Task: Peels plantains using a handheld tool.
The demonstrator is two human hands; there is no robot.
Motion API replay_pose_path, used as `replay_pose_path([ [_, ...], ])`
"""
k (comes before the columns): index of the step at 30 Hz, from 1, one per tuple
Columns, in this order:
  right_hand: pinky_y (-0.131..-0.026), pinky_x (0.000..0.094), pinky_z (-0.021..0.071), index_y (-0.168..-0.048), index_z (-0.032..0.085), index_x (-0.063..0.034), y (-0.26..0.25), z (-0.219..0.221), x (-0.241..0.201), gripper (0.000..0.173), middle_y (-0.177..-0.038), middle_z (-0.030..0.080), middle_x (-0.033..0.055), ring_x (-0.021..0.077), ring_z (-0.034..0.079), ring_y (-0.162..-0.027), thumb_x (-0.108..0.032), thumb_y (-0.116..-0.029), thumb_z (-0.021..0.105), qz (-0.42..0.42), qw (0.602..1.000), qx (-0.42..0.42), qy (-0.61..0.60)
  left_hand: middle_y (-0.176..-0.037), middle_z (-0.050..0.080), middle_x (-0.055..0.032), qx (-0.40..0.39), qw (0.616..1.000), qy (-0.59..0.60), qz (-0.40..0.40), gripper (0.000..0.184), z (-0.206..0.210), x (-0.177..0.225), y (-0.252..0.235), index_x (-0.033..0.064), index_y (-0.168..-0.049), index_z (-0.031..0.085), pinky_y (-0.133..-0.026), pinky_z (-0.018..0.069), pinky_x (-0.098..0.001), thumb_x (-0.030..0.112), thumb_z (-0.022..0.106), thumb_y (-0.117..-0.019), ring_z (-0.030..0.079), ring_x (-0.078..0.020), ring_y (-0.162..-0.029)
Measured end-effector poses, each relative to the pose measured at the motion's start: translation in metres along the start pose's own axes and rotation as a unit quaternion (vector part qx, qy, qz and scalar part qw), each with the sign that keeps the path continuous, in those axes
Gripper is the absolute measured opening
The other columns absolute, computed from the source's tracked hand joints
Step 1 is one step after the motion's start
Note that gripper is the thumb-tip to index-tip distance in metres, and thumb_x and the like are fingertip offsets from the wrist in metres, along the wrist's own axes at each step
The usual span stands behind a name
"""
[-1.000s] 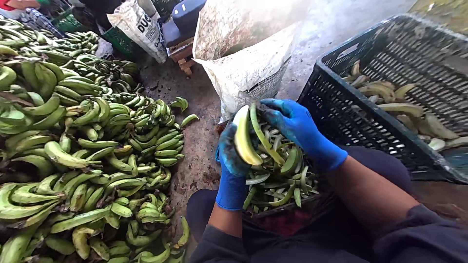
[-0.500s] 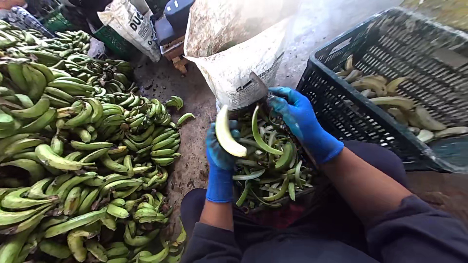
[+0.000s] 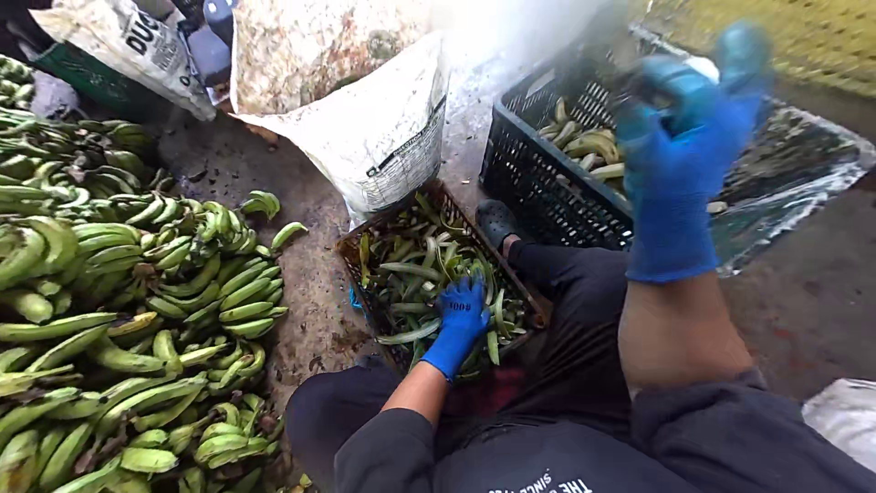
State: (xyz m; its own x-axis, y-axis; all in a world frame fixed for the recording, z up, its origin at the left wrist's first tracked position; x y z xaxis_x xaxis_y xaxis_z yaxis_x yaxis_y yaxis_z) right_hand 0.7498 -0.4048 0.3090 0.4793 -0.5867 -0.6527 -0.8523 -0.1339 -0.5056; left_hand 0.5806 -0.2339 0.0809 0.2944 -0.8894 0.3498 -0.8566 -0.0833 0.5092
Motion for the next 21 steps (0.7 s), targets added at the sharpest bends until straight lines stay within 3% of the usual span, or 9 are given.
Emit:
replay_pose_path([
  [1,-0.12,0.0506,0.0317,-0.138,0.063,-0.0173,-0.002,-0.008,0.004,0.047,-0.164,0.027,0.0216,0.0377,0.027,-0.151,-0.044,-0.1001,0.058,-0.002,0.999,0.032,-0.043,-0.155,0.042,-0.0221,-0.002,0.999,-0.04,-0.013,0.078,0.001,-0.004,-0.005,0.0224,-0.161,0.03,-0.11,0.0326,-0.0666,0.034,0.067,-0.0935,0.04,-0.0472,-0.14],
  [2,-0.115,0.0447,0.0392,-0.136,0.063,-0.0122,-0.003,-0.01,0.005,0.045,-0.163,0.027,0.0222,0.0342,0.032,-0.149,-0.038,-0.099,0.059,-0.005,0.993,0.058,-0.1,-0.153,0.045,-0.0212,-0.004,0.998,-0.062,-0.02,0.078,-0.001,-0.008,-0.009,0.0233,-0.161,0.031,-0.109,0.0335,-0.0666,0.034,0.068,-0.0924,0.042,-0.0464,-0.138],
  [4,-0.092,0.0359,0.0588,-0.132,0.065,-0.0065,-0.01,0.002,0.015,0.043,-0.154,0.04,0.0214,0.0247,0.057,-0.127,-0.03,-0.0957,0.066,-0.002,0.975,0.082,-0.206,-0.147,0.052,-0.0207,-0.001,0.999,-0.039,-0.021,0.074,-0.016,-0.015,-0.009,0.0215,-0.16,0.033,-0.109,0.0344,-0.0657,0.035,0.064,-0.0948,0.046,-0.0443,-0.136],
  [7,-0.09,0.0357,0.0599,-0.132,0.067,-0.0099,-0.008,0.022,0.005,0.041,-0.151,0.046,0.0169,0.0218,0.061,-0.121,-0.032,-0.0969,0.066,-0.006,0.968,0.018,-0.25,-0.146,0.055,-0.0189,0.031,0.983,0.178,-0.015,0.068,-0.06,-0.039,0.012,0.0152,-0.158,0.037,-0.112,0.0393,-0.0565,0.03,0.062,-0.0972,0.051,-0.0346,-0.136],
  [10,-0.079,0.0266,0.0601,-0.129,0.065,-0.0064,-0.002,0.03,-0.003,0.034,-0.123,0.067,0.0009,0.0079,0.068,-0.096,-0.027,-0.1018,0.059,0.004,0.929,-0.006,-0.371,-0.143,0.058,-0.0109,0.086,0.874,0.47,0.093,0.07,-0.11,-0.071,0.06,0.0195,-0.157,0.038,-0.103,0.053,-0.044,0.027,0.067,-0.0941,0.061,-0.0227,-0.123],
  [14,-0.073,0.0307,0.0607,-0.142,0.048,-0.0102,0.026,0.067,-0.032,0.042,-0.111,0.069,-0.0002,0.0119,0.069,-0.085,-0.03,-0.1114,0.027,0.118,0.856,-0.08,-0.497,-0.132,0.063,-0.0107,0.238,0.757,0.58,0.184,0.074,-0.173,-0.097,0.118,0.0185,-0.155,0.035,-0.09,0.0581,-0.0406,0.026,0.071,-0.0913,0.066,-0.0228,-0.109],
  [16,-0.074,0.0342,0.0612,-0.145,0.043,-0.0126,0.072,0.097,-0.061,0.04,-0.104,0.069,0.0018,0.0135,0.069,-0.084,-0.028,-0.1101,0.032,0.15,0.836,-0.183,-0.495,-0.125,0.066,-0.011,0.311,0.686,0.63,0.19,0.071,-0.183,-0.105,0.133,0.0149,-0.15,0.037,-0.087,0.0592,-0.0382,0.018,0.072,-0.0889,0.068,-0.0217,-0.105],
  [18,-0.069,0.0375,0.0626,-0.141,0.048,-0.0046,0.133,0.132,-0.082,0.039,-0.097,0.071,0.0085,0.0182,0.071,-0.076,-0.021,-0.1071,0.041,0.194,0.822,-0.269,-0.464,-0.129,0.064,-0.011,0.335,0.624,0.67,0.222,0.07,-0.184,-0.11,0.143,0.0154,-0.148,0.036,-0.093,0.0574,-0.0405,0.012,0.073,-0.0887,0.067,-0.0229,-0.111],
  [21,-0.062,0.031,0.0603,-0.134,0.053,0.0016,0.198,0.154,-0.103,0.041,-0.087,0.07,0.0028,0.0122,0.068,-0.068,-0.027,-0.1065,0.043,0.2,0.817,-0.339,-0.421,-0.128,0.065,-0.0069,0.384,0.602,0.667,0.212,0.069,-0.175,-0.113,0.149,0.0136,-0.146,0.04,-0.092,0.0569,-0.0359,0.009,0.075,-0.0865,0.066,-0.018,-0.111],
])
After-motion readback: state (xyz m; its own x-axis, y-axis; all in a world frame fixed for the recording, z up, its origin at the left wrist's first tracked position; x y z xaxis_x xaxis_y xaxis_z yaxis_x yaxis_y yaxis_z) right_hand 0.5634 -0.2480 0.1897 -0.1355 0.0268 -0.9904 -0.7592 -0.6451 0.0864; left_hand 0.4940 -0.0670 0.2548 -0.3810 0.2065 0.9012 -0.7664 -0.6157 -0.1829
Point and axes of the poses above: each hand's wrist, its own y-axis away from the middle knuckle, its own z-axis out of the palm, x = y × z, the point moved 7 cm from there along -y, towards the middle knuckle
